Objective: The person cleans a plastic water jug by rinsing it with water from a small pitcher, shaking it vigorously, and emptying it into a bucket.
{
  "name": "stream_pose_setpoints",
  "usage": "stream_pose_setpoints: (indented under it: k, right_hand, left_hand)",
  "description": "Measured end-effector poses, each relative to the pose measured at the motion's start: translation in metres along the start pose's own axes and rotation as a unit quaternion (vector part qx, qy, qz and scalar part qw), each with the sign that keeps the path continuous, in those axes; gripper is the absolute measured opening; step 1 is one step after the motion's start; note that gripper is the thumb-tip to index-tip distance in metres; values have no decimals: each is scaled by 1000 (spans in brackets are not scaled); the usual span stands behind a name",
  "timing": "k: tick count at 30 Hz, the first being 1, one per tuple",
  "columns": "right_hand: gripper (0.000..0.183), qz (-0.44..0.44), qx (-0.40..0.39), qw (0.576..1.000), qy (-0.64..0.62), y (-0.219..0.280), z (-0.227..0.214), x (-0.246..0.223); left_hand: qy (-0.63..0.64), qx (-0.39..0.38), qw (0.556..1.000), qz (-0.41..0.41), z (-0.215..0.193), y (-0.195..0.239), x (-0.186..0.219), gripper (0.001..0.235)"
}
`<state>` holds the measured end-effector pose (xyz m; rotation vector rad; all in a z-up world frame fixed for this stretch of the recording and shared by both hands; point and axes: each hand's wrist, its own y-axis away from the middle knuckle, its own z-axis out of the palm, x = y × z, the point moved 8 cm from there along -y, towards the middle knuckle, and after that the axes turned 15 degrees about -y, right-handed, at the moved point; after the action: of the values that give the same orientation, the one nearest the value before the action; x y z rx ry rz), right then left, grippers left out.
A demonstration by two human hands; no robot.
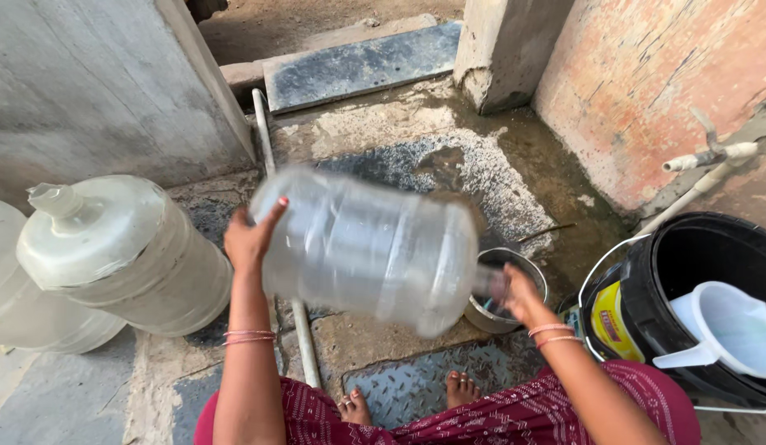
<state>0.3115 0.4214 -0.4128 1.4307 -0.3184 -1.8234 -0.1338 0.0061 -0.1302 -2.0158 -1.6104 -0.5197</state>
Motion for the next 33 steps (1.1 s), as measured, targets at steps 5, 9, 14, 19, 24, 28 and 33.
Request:
stream_pose_setpoints:
  k: [5,9,14,19,24,28,33]
  right_hand:
    - [43,133,7,991,30,8,-3,24]
    - [38,2,-129,988,-83,1,47,-52]
    - [45,-114,-261,931,-228,75,136,-110]
    - [45,-282,-255,925,-15,179,200,-51]
    - [45,-400,-225,883,96,248,193,6]
    - [45,-443,-231,860,101,237,225,-25]
    - [45,-470,-235,846,92,225,263,-70]
  left_hand:
    - [-198,-106,972,-72,31,0,-19,114]
    - [143,141,975,91,-76,8,50,105]
    - [208,303,847,384,-224,67,182,91]
    - [143,405,715,552,-297,167,285,80]
    - [159,322,692,626,-306,242,322,86]
    - [147,297,708,624,-293,261,336,85]
    - [151,316,647,677,-286,243,378,90]
